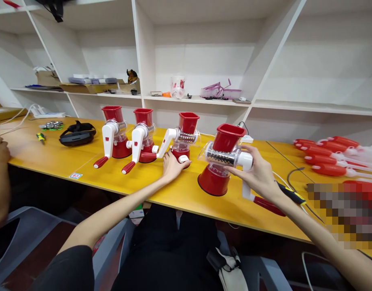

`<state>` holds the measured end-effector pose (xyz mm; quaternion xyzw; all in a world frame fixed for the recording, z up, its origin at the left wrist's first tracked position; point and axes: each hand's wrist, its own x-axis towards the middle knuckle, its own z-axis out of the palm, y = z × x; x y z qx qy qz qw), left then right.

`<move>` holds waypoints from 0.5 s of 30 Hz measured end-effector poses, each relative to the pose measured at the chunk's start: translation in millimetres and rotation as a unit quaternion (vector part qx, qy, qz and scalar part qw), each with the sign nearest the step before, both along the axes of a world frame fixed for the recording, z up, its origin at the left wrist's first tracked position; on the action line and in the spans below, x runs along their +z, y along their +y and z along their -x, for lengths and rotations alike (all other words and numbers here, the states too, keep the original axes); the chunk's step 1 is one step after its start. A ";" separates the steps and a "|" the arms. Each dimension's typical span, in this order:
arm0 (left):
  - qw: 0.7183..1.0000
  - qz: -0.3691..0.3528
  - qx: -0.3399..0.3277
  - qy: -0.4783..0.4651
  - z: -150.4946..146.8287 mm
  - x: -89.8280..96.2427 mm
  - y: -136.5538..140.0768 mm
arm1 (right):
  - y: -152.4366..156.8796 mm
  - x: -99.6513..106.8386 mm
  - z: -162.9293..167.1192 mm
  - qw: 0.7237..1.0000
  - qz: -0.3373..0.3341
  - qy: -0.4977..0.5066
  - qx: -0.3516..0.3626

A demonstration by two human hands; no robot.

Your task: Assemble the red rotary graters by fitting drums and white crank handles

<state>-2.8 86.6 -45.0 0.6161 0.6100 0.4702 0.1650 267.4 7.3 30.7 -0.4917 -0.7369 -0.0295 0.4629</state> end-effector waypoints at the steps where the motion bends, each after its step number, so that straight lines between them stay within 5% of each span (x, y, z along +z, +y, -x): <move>1: 1.000 0.011 0.013 0.003 -5.5 -0.8 -2.9 | 7.7 0.2 -2.8 1.000 0.002 0.000 0.001; 10: 0.996 0.005 -0.085 0.015 6.3 7.0 2.4 | 53.6 -1.3 -14.2 0.997 0.032 0.035 0.057; 15: 1.000 0.027 0.010 0.012 -21.3 3.6 1.8 | 69.4 0.7 -5.9 0.995 0.026 0.036 0.091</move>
